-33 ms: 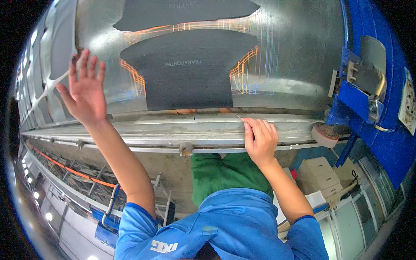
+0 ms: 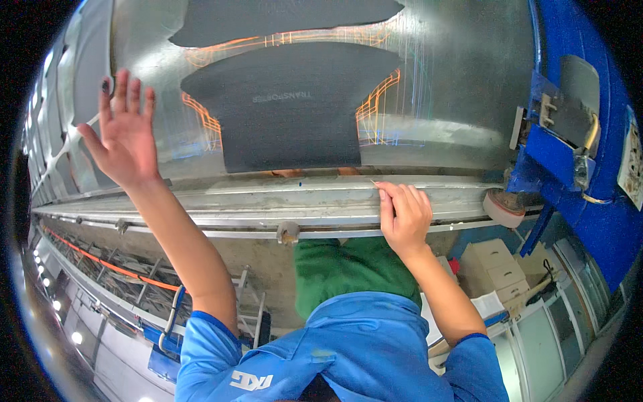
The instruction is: The person uses a small wooden stick to mark or trace lines on black rubber-like material pieces labeled 'TRANSPORTER' and 'OSPREY' on a metal workbench. The person repeatedly picks up and places down the material pieces while performing the marking task.
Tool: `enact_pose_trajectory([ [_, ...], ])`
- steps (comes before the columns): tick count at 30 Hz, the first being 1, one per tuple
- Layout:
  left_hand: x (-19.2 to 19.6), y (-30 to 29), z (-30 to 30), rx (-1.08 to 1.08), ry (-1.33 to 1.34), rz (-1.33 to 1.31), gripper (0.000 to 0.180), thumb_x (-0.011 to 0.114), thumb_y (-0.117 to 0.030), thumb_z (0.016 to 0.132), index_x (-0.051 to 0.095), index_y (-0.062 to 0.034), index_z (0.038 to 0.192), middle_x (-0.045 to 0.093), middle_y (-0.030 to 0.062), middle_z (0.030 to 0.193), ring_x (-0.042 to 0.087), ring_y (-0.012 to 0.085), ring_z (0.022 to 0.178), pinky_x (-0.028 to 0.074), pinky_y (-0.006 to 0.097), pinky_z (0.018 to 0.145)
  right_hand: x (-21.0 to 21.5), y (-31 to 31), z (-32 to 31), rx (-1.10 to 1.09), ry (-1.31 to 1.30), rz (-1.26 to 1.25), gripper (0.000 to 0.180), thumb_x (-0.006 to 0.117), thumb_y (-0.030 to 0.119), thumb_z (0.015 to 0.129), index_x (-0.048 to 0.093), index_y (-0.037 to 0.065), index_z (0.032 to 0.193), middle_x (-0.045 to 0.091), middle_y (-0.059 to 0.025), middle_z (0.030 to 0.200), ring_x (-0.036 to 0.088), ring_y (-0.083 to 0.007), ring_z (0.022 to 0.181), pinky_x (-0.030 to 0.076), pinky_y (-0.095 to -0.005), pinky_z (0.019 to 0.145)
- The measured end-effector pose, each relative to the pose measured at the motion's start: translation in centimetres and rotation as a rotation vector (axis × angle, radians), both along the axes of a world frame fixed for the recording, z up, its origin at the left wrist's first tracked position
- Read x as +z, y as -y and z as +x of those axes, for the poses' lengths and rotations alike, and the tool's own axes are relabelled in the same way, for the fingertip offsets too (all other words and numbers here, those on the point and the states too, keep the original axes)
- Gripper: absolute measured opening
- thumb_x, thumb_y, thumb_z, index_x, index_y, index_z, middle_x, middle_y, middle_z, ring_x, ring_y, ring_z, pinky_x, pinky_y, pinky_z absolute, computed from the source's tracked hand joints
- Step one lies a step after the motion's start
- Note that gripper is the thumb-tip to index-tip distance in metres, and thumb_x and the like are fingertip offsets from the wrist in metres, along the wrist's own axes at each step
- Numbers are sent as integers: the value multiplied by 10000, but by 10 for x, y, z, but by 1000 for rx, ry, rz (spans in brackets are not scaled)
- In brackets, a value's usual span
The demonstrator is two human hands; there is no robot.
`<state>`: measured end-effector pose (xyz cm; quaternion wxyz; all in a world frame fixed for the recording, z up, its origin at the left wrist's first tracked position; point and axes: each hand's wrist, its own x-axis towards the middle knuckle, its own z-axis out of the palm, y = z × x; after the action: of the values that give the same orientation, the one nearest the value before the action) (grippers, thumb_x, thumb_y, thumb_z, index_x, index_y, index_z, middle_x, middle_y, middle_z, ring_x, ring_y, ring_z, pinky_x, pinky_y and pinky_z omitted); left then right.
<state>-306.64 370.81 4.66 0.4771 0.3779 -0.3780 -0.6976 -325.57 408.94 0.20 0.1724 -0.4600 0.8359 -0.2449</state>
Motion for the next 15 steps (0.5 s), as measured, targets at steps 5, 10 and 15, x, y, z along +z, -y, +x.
enact_pose_trajectory([
  [5, -26, 37, -16, 82, -263, -24, 817, 740, -499, 829, 462, 57, 1358, 435, 247, 1429, 431, 365, 1260, 287, 578, 1136, -2, 1, -3, -7, -46, -6, 151, 643, 30, 894, 678, 81, 1032, 652, -44, 812, 568, -227, 660, 402, -359, 618],
  [10, -57, 45, 4, -309, -818, 284, 765, 794, -423, 787, 492, 40, 1317, 474, 173, 1347, 440, 305, 1226, 304, 501, 1090, -2, 0, -1, -21, -41, 17, 186, 643, 14, 876, 669, 72, 1051, 661, -51, 829, 568, -238, 659, 404, -365, 620],
  [15, -59, 37, -5, -309, -838, 405, 658, 772, -365, 832, 506, 17, 1297, 503, 110, 1316, 461, 261, 1201, 316, 444, 1076, 2, 2, -3, 6, -37, 38, 208, 654, 9, 849, 664, 74, 1046, 659, -56, 827, 564, -247, 653, 401, -372, 616],
])
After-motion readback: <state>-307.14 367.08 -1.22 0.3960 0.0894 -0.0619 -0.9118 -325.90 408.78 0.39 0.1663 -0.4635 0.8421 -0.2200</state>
